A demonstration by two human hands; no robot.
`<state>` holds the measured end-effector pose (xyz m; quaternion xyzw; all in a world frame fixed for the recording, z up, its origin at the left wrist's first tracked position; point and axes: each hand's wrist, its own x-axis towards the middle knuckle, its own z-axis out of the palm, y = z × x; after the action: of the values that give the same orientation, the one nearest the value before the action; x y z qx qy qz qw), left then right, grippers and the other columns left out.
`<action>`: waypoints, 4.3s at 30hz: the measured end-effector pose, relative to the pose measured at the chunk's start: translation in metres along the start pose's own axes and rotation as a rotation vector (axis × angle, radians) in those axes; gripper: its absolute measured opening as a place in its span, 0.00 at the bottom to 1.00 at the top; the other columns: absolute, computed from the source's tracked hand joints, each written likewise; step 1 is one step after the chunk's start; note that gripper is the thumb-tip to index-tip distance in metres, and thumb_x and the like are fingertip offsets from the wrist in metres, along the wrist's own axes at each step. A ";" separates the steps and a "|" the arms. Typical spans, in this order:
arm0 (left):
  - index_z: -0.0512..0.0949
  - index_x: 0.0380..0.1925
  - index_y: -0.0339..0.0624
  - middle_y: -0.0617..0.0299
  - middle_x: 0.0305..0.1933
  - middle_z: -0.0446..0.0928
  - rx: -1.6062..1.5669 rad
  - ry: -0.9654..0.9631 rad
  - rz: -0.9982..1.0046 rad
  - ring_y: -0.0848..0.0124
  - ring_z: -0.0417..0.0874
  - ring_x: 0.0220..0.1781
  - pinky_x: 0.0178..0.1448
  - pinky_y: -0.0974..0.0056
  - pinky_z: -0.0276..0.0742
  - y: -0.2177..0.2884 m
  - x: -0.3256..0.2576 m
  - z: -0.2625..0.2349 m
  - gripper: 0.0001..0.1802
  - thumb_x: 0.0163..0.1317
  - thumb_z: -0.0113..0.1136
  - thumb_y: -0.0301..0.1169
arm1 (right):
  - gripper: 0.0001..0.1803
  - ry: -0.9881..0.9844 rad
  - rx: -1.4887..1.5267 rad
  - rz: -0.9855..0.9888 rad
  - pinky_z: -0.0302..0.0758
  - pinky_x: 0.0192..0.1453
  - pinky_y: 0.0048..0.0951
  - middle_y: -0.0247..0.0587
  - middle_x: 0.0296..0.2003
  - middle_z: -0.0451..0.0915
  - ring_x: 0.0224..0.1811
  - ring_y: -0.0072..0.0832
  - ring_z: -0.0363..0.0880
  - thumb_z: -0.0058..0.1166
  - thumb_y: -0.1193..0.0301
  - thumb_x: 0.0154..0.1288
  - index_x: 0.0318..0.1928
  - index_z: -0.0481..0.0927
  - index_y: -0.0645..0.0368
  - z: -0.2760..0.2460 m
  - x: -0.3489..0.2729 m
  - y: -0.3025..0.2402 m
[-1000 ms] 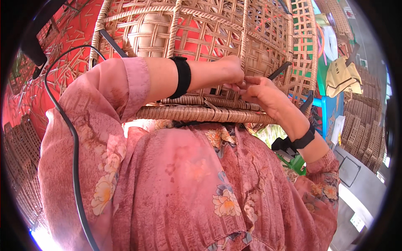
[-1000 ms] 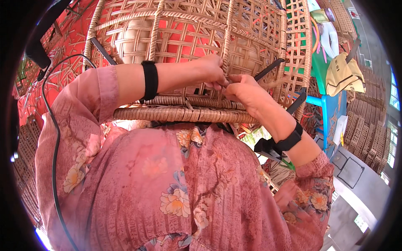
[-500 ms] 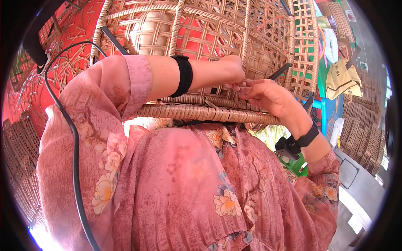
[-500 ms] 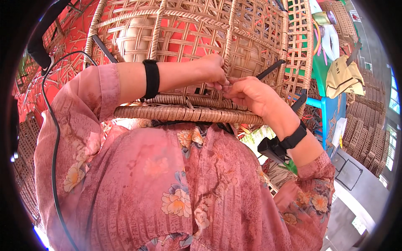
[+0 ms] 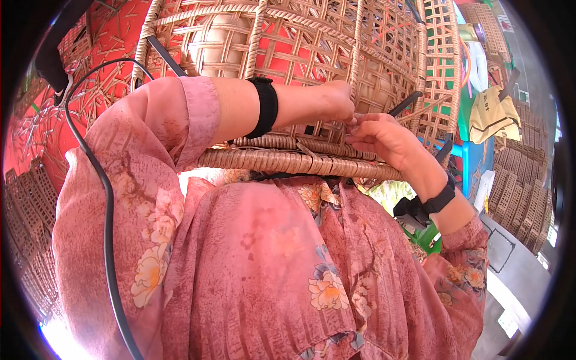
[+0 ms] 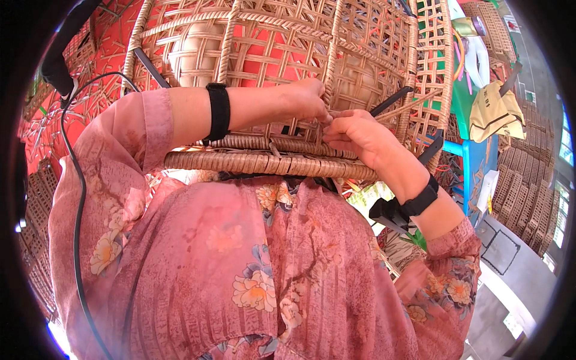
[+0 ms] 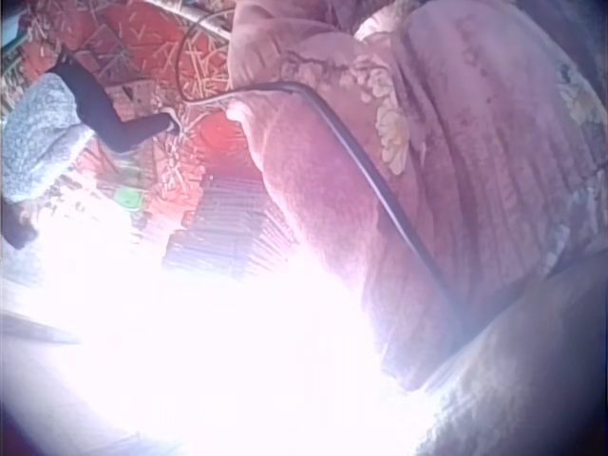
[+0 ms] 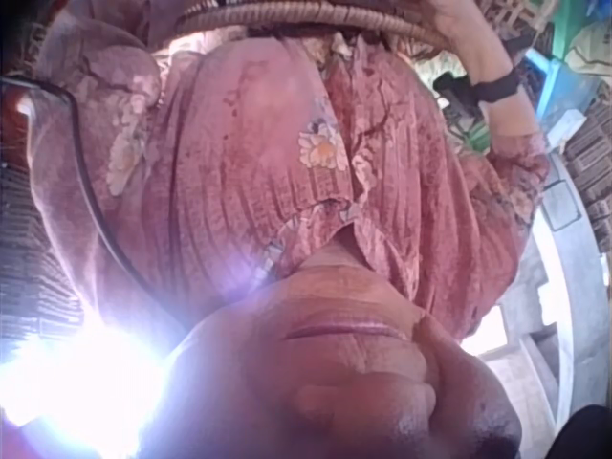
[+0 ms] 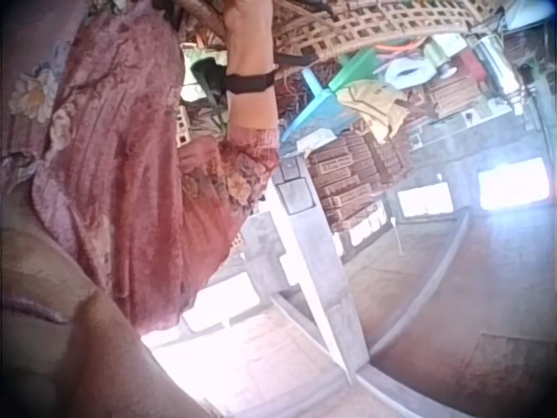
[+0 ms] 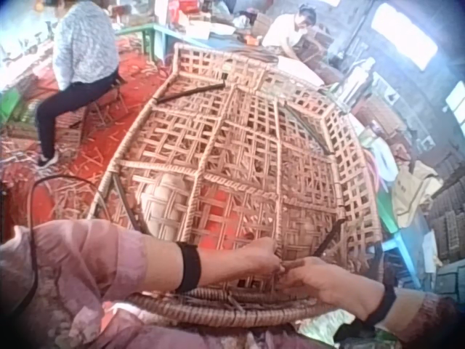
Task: The recorder is weaving and securing rattan strips onto a furniture frame using hands and a staple gun.
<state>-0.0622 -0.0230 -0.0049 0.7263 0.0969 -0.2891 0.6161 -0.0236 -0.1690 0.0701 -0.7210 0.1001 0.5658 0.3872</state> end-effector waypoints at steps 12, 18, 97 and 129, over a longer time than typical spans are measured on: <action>0.75 0.23 0.35 0.60 0.18 0.72 0.036 0.010 0.010 0.71 0.72 0.20 0.23 0.64 0.66 0.000 0.001 0.000 0.11 0.42 0.67 0.28 | 0.22 0.085 -0.050 -0.025 0.76 0.44 0.29 0.41 0.36 0.75 0.37 0.28 0.75 0.53 0.80 0.50 0.48 0.68 0.67 0.005 0.014 -0.003; 0.77 0.26 0.34 0.60 0.19 0.73 0.021 0.002 -0.001 0.71 0.73 0.20 0.23 0.65 0.67 0.004 -0.002 -0.001 0.12 0.43 0.67 0.29 | 0.25 0.039 0.022 -0.056 0.76 0.45 0.30 0.41 0.38 0.73 0.38 0.29 0.75 0.52 0.82 0.48 0.51 0.66 0.67 -0.001 0.017 0.002; 0.72 0.23 0.39 0.65 0.19 0.69 -0.181 -0.196 0.012 0.75 0.69 0.20 0.22 0.69 0.63 -0.018 0.014 -0.008 0.15 0.41 0.71 0.27 | 0.11 0.358 -0.107 -0.367 0.80 0.40 0.32 0.43 0.34 0.80 0.33 0.33 0.81 0.46 0.74 0.63 0.43 0.77 0.64 -0.082 -0.015 -0.026; 0.71 0.27 0.36 0.61 0.21 0.77 0.035 -0.184 -0.039 0.76 0.79 0.20 0.21 0.71 0.67 0.002 0.003 -0.008 0.13 0.46 0.67 0.27 | 0.07 -0.044 -0.920 0.001 0.73 0.31 0.27 0.42 0.25 0.81 0.26 0.24 0.79 0.55 0.71 0.55 0.29 0.80 0.62 -0.047 -0.008 -0.026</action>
<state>-0.0561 -0.0163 -0.0039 0.7053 0.0489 -0.3683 0.6037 0.0239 -0.1850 0.0917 -0.8058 -0.1695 0.5667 0.0285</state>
